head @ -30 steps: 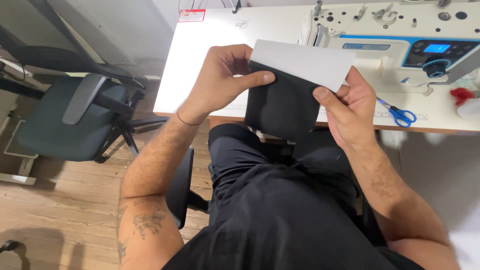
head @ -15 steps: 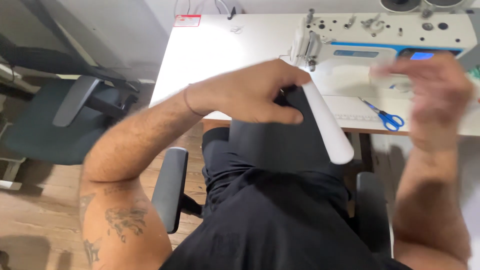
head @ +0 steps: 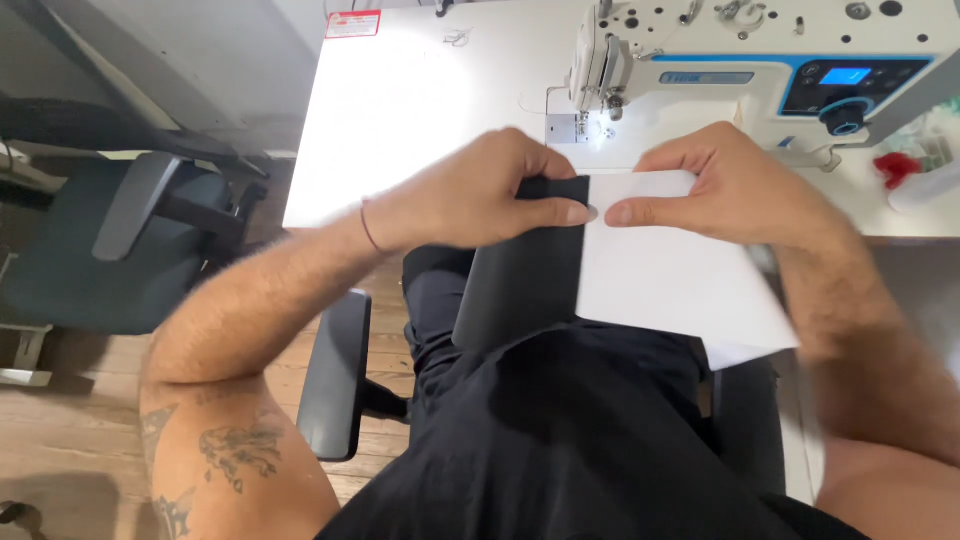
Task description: Cutting and folding material at a sewing station
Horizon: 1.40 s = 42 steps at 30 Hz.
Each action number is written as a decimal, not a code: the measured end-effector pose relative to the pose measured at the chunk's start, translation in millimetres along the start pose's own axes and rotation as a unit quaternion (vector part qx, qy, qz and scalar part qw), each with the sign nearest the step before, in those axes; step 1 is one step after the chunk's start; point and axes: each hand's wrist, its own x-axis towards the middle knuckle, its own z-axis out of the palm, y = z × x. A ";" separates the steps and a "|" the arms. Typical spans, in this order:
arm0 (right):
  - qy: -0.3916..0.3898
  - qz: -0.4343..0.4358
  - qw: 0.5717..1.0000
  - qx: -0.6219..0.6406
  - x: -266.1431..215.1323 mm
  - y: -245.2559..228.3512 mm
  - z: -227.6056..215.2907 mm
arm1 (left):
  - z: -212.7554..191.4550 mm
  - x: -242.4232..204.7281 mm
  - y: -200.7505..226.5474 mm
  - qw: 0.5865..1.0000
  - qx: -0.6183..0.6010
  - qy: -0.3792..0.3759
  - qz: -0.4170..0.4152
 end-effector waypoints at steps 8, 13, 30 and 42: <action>-0.119 0.233 0.950 -0.173 12.6 -35.7 -10.8 | 25.0 2.6 -19.1 0.995 -0.096 0.003 -0.009; -0.125 0.261 0.949 -0.124 19.2 -16.8 -3.5 | 44.2 13.3 -40.5 0.972 -0.232 -0.024 -0.019; -0.008 0.208 0.773 -0.599 87.6 180.9 -30.1 | 65.5 108.5 -167.2 0.932 0.217 -0.144 -0.252; 0.009 -0.146 0.938 -0.316 106.5 205.9 126.5 | 82.6 157.1 -323.1 0.957 0.087 -0.197 -0.196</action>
